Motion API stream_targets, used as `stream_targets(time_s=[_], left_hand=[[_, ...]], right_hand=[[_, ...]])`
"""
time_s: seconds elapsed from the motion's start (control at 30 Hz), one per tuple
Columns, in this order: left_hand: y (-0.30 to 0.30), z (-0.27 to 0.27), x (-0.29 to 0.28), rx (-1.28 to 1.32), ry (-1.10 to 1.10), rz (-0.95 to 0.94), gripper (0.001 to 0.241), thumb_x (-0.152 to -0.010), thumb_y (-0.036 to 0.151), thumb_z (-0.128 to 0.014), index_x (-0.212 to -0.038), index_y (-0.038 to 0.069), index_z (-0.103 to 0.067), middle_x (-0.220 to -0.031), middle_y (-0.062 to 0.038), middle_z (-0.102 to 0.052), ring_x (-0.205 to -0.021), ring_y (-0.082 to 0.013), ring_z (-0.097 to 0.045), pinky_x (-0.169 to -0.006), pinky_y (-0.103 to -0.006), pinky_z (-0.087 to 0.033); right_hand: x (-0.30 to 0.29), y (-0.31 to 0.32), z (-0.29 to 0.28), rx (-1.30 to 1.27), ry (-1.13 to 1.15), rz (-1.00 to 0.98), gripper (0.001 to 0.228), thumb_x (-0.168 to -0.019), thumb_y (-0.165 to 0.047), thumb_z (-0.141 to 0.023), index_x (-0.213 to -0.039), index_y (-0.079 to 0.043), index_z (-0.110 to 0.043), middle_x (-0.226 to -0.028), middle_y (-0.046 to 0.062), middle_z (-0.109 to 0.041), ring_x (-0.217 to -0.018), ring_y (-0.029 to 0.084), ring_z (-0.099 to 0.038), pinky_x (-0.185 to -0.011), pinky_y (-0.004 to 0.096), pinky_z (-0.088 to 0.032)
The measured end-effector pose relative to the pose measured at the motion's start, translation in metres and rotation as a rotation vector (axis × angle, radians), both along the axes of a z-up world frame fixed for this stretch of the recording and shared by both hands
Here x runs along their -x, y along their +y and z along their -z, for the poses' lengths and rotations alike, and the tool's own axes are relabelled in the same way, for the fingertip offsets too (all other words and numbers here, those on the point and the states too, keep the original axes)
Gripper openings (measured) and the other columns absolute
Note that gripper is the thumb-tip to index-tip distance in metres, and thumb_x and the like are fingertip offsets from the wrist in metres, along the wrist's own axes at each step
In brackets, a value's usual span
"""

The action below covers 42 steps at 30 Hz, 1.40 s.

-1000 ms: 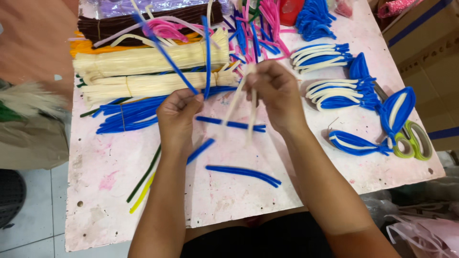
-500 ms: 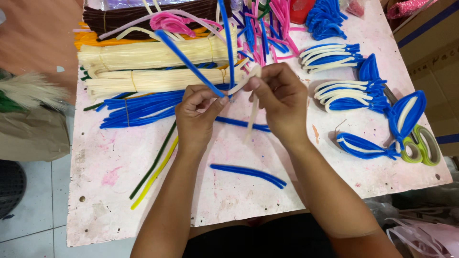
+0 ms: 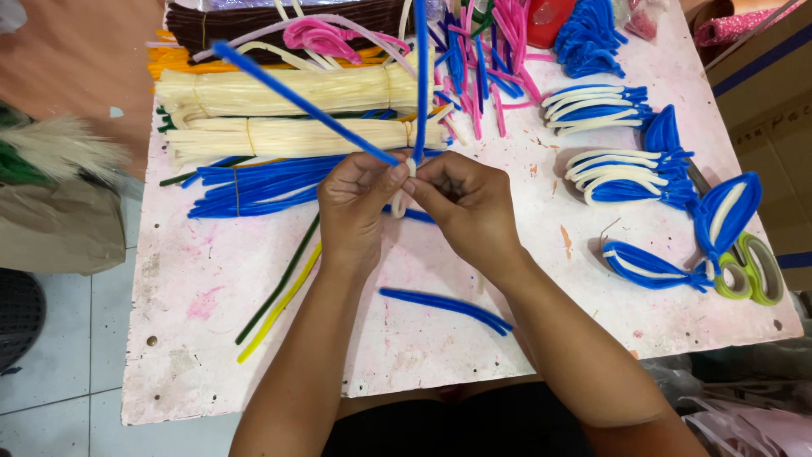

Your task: The person bundles several blue pipe cleaners together by hand, inserts a white one into the center, and twists the ends together to form a petal shape for a craft project.

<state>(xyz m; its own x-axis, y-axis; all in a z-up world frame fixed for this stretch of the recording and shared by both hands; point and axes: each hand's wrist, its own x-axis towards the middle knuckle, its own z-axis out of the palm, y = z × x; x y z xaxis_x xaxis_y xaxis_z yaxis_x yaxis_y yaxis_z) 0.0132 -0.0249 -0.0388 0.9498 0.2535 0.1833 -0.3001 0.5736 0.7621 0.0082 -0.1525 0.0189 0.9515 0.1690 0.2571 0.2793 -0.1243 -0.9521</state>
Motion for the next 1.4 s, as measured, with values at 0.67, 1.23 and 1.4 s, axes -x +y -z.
stream_targets(time_s=[0.67,1.23,1.4], left_hand=[[-0.004,-0.040,0.021,-0.156,-0.007,0.144,0.023,-0.083,0.006,-0.073,-0.103,-0.002,-0.066,-0.079,-0.014,-0.068,-0.069,-0.0163,-0.069,-0.062,-0.0265,-0.060],[0.043,-0.025,0.004,0.008,0.131,-0.270,0.012,-0.092,0.012,-0.061,-0.095,0.001,-0.065,-0.073,-0.009,-0.066,-0.062,-0.0138,-0.069,-0.075,-0.0274,-0.061],[0.037,-0.016,-0.004,0.270,0.107,-0.119,0.015,-0.091,0.012,-0.063,-0.098,-0.001,-0.066,-0.079,-0.014,-0.069,-0.068,-0.0217,-0.072,-0.078,-0.0381,-0.062]], right_hand=[[0.000,-0.009,-0.029,-0.204,-0.053,-0.092,0.011,-0.090,-0.005,-0.067,-0.098,0.000,-0.071,-0.079,0.008,-0.061,-0.072,0.012,-0.057,-0.066,0.022,-0.050],[-0.017,-0.002,0.013,0.703,-0.119,-0.405,0.007,-0.081,-0.006,-0.068,-0.088,-0.005,-0.069,-0.077,0.015,-0.066,-0.079,0.033,-0.064,-0.072,0.041,-0.050],[-0.020,-0.015,-0.004,0.645,0.049,-0.259,0.014,-0.085,-0.007,-0.061,-0.097,-0.010,-0.067,-0.087,0.014,-0.065,-0.087,0.031,-0.063,-0.077,0.039,-0.049]])
